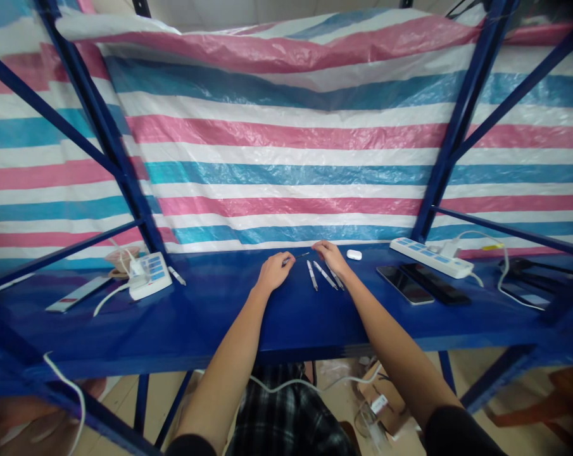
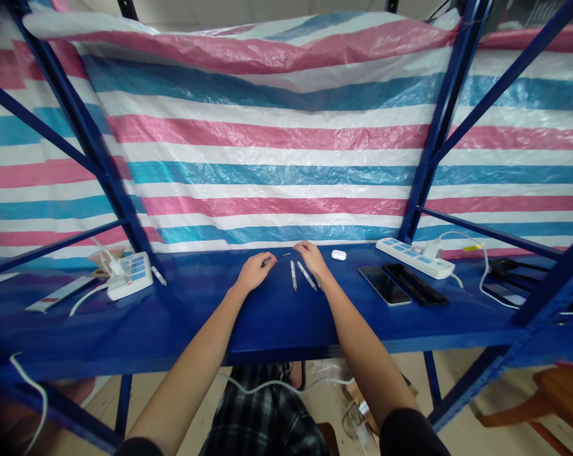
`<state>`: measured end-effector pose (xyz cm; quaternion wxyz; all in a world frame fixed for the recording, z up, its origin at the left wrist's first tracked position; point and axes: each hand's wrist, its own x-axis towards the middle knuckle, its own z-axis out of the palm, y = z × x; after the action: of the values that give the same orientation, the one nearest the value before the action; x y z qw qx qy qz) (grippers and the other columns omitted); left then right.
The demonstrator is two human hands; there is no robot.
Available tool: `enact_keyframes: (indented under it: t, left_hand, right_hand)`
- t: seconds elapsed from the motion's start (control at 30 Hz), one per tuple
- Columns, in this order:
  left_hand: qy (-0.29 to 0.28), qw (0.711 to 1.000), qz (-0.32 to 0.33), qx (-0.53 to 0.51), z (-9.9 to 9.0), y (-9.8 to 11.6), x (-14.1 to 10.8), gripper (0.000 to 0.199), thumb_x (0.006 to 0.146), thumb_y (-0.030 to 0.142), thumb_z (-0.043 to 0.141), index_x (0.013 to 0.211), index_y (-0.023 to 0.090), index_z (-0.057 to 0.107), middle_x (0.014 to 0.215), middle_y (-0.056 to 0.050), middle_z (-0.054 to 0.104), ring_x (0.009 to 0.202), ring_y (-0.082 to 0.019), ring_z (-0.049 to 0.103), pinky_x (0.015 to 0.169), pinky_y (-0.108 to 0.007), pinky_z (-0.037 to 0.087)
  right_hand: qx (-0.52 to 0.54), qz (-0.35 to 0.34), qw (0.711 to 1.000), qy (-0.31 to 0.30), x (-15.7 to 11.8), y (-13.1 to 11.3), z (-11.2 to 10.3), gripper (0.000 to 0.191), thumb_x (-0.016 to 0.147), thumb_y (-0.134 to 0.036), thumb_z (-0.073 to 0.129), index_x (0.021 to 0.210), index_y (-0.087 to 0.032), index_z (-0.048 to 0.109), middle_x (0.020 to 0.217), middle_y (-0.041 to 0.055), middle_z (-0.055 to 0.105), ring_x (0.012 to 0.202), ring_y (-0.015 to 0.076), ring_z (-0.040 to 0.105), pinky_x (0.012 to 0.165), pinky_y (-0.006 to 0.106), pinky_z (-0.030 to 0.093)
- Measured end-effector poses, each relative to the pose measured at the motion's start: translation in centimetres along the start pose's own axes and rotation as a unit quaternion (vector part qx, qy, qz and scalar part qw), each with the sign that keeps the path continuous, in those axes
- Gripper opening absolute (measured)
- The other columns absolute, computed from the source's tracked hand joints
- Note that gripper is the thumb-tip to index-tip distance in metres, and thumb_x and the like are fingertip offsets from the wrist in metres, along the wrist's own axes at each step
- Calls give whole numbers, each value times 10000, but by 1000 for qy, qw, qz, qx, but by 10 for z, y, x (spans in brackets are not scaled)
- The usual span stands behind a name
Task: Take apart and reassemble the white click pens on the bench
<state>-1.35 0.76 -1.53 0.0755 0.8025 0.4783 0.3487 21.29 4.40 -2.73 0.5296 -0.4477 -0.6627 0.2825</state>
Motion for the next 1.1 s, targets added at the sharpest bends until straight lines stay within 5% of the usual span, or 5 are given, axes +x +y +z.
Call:
enact_keyframes:
  t: [0.23,0.57,0.87,1.1]
  left_hand:
    - [10,1000,13,-20,2,-3,1,243,984,347,533,998,268,762,997,-18,761,883,-183,687,800,-271,490]
    - [22,998,38,-35,1,-6,3,308,980,438,556,1029,230,777,901,-41,731,834,-187,666,765,-277,480]
    - [8,999,15,-39,4,-32,8,285,944,253,581,1155,231,770,1008,-60,708,882,-191,668,868,-311,510]
    - [5,999,13,-44,3,-29,8,310,937,203,585,1189,223,764,1091,-75,721,978,-208,682,945,-331,515]
  right_hand:
    - [-18,-27,997,-63,-3,-4,9,291,766,-465,734,851,-191,782,849,44,750,798,213,645,803,323,486]
    - [-1,-27,999,-33,-8,-10,7,307,756,-471,741,873,-193,792,826,38,745,780,214,638,760,318,481]
    - [58,7,998,-6,-3,2,-5,292,680,-447,783,807,-184,762,858,54,744,843,233,651,831,345,475]
    - [61,13,998,2,-4,2,-9,352,675,-465,783,853,-162,764,796,39,717,799,219,624,772,325,449]
